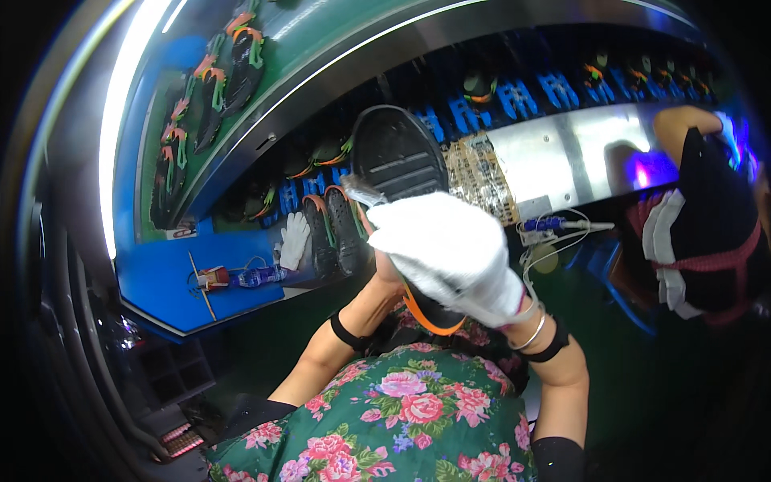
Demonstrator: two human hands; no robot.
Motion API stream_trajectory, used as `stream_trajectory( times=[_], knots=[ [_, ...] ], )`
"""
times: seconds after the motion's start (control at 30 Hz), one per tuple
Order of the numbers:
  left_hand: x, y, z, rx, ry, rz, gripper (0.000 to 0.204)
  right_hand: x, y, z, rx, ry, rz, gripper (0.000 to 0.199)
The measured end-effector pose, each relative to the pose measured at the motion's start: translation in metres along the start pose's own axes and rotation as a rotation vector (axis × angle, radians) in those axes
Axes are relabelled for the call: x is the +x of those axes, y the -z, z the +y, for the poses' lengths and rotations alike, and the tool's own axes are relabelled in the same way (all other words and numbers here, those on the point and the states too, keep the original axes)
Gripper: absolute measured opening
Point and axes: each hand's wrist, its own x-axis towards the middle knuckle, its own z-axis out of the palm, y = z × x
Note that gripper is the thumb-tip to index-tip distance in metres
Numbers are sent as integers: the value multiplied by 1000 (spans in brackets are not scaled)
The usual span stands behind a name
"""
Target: Apply white adhesive or primer to the bottom of shoe soles using a brush.
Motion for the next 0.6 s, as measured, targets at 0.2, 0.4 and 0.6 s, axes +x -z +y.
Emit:
stream_trajectory(
  times=[0.2,0.4,0.6],
  knots=[
    [16,3,-10,-334,-130,-295,88,-9,-6,10,-77,-82,31,34],
    [14,27,-26,-389,-105,-336,91,-10,2,12,135,-64,88,28],
    [18,21,-19,-277,-71,-401,96,-16,-6,7,-57,43,13,32]
  ],
)
